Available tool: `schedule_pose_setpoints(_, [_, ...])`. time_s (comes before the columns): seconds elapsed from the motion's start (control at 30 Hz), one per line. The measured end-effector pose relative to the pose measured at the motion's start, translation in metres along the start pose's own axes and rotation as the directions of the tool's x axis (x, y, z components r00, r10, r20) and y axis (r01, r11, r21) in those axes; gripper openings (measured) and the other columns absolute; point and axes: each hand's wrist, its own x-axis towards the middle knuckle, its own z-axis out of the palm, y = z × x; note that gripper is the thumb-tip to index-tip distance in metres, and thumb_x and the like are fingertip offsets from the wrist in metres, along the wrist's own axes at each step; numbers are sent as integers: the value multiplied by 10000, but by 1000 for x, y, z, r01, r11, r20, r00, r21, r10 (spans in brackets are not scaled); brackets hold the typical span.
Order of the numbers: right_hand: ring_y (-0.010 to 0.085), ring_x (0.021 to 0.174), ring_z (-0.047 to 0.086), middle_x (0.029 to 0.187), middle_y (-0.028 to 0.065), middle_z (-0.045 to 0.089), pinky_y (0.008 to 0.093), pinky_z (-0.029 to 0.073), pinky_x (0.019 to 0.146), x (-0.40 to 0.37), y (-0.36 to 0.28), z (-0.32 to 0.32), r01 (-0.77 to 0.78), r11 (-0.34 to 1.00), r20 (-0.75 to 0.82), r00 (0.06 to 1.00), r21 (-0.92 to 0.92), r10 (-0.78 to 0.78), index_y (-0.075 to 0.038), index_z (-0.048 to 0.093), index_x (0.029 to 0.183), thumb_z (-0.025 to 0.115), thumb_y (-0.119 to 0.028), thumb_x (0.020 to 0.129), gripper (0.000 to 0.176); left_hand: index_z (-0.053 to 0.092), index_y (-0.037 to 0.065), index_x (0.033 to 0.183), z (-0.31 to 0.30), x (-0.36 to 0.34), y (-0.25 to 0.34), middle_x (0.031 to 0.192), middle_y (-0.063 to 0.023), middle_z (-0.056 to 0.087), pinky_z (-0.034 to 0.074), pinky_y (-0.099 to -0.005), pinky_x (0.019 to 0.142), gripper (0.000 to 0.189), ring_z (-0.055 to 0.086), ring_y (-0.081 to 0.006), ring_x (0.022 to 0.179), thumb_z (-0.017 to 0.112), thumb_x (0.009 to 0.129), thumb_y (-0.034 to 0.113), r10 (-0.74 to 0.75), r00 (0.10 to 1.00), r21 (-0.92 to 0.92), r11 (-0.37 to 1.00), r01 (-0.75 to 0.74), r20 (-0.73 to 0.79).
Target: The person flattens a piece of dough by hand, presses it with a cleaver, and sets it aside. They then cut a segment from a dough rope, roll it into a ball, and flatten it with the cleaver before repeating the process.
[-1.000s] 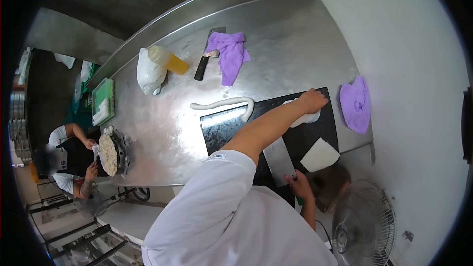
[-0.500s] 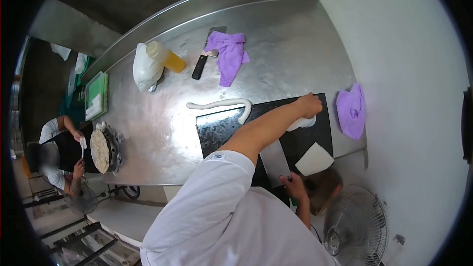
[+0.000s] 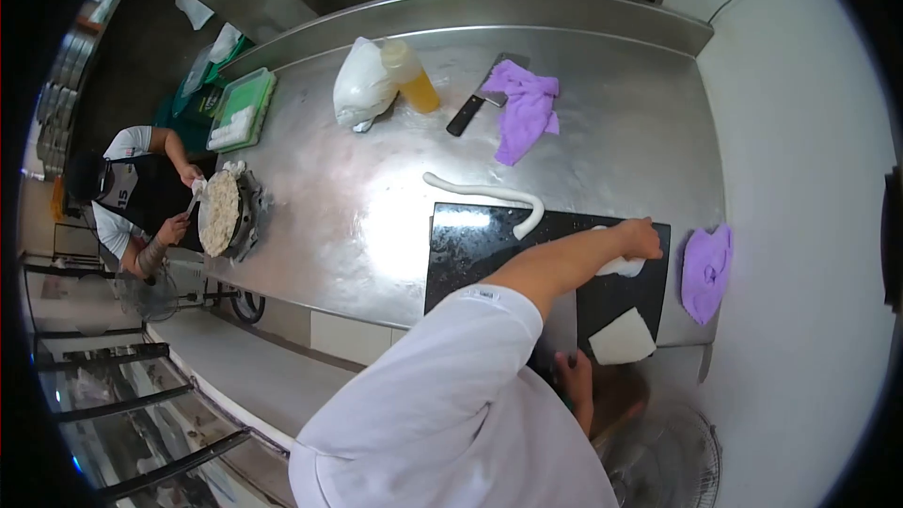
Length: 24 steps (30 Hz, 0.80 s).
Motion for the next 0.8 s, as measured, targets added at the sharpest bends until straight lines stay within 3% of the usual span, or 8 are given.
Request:
schedule_pose_setpoints(0.2, [153,625,575,783,81,639,339,466,581,-6,5,4,114,993,-55,992,-8,-114,19,624,1074,704,-240,950,298,674,154,1119,1,-2,3,1036,-101,736,529,-512,945,194,708,-313,1052,584,948,170,49,997,78,996,-45,-60])
schedule_pose_setpoints(0.27, [173,672,601,792,82,648,356,482,614,-14,-7,4,79,994,-30,997,80,-76,22,622,1101,696,-230,952,301,692,105,1093,-23,-19,10,1054,-148,734,586,-500,858,192,723,-360,1025,612,921,133,-51,998,-145,988,47,-25])
schedule_pose_setpoints(0.37, [178,713,620,838,94,667,356,496,630,-17,-14,7,111,986,-84,989,-127,-122,24,621,1128,681,-202,957,290,711,49,1038,-54,-47,15,1040,-192,730,608,-475,801,183,724,-394,1016,662,867,93,-2,1000,-169,986,-1,-19])
schedule_pose_setpoints(0.53, [186,740,644,909,114,683,354,516,644,-10,5,9,187,977,-98,975,-104,-197,27,619,1146,677,-197,961,296,743,53,998,-94,-113,15,1011,-162,739,589,-470,829,201,716,-372,1025,722,799,70,-133,989,-249,962,113,-66])
schedule_pose_setpoints(0.6, [182,749,650,933,123,684,350,521,639,-11,3,14,174,982,-81,980,-77,-180,28,612,1158,680,-200,962,308,746,80,976,-111,-159,11,973,-153,740,578,-470,811,188,719,-369,974,722,790,65,-177,967,-464,883,73,-185])
schedule_pose_setpoints(0.67, [161,697,633,897,103,666,327,506,559,-14,-3,20,110,993,-131,985,-35,-114,21,595,1187,684,-213,967,334,706,52,894,-112,-211,11,938,-147,724,550,-469,754,114,708,-370,894,734,784,68,-208,944,-488,871,59,-258])
schedule_pose_setpoints(0.73, [135,594,581,839,77,630,297,456,457,-10,4,24,86,993,-104,990,-79,-94,3,583,1182,678,-218,973,318,676,43,887,-94,-255,8,909,-143,711,531,-443,734,142,683,-376,838,739,761,38,-396,823,-691,723,7,-407])
schedule_pose_setpoints(0.8, [130,505,518,777,61,586,293,416,401,-7,5,36,159,986,-198,970,57,-144,-10,556,1170,680,-229,976,318,629,19,894,-82,-316,6,874,-124,689,513,-411,717,168,666,-318,782,721,754,2,-429,764,-706,707,-48,-481])
